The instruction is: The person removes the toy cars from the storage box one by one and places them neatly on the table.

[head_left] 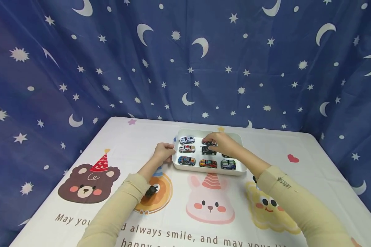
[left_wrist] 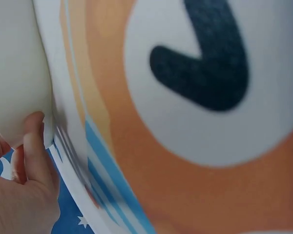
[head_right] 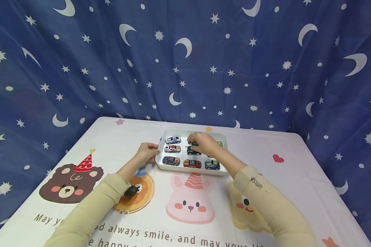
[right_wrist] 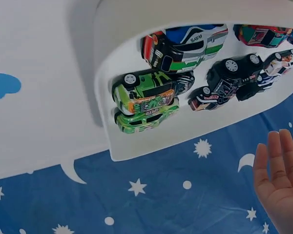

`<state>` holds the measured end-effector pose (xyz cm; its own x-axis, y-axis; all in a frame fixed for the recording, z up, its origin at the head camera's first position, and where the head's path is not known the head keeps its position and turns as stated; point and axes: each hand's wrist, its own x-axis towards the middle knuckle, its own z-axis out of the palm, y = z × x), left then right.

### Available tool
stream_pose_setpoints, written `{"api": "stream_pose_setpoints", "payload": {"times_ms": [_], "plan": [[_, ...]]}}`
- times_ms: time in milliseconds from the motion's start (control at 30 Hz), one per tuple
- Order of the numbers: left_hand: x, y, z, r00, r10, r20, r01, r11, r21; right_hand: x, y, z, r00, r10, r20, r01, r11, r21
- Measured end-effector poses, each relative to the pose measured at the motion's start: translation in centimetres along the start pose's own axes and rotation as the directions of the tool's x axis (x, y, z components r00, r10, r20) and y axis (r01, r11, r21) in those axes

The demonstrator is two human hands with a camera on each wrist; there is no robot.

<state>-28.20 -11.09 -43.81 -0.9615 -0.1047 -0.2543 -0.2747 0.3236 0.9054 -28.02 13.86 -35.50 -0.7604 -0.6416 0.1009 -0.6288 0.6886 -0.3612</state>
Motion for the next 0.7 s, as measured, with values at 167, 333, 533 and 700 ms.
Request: {"api": "stream_pose_setpoints", "payload": {"times_ms": [167, 333, 533, 700], "plan": [[-0.4, 0.0, 0.3, 1.000, -0.007, -0.013, 0.007, 1.000, -0.028, 1.6, 0.4, 0.4, 0.999, -0.016, 0.040, 0.018, 0.999, -0.035], [-0.8, 0.2, 0.3, 0.999, -0.038, -0.005, 0.038, 0.996, -0.080, 3.6, 0.5, 0.8, 0.995, -0.013, 0.098, 0.015, 1.000, -0.021], [-0.9, 0.5, 0.2, 0.998, -0.060, 0.005, 0.060, 0.992, -0.107, 5.9, 0.9, 1.1, 0.986, -0.018, 0.163, 0.025, 0.999, -0.036], [-1.0, 0.8, 0.0, 0.995, -0.093, 0.028, 0.097, 0.983, -0.155, 7.3, 1.2, 1.4, 0.969, -0.012, 0.247, 0.017, 1.000, -0.017]]}}
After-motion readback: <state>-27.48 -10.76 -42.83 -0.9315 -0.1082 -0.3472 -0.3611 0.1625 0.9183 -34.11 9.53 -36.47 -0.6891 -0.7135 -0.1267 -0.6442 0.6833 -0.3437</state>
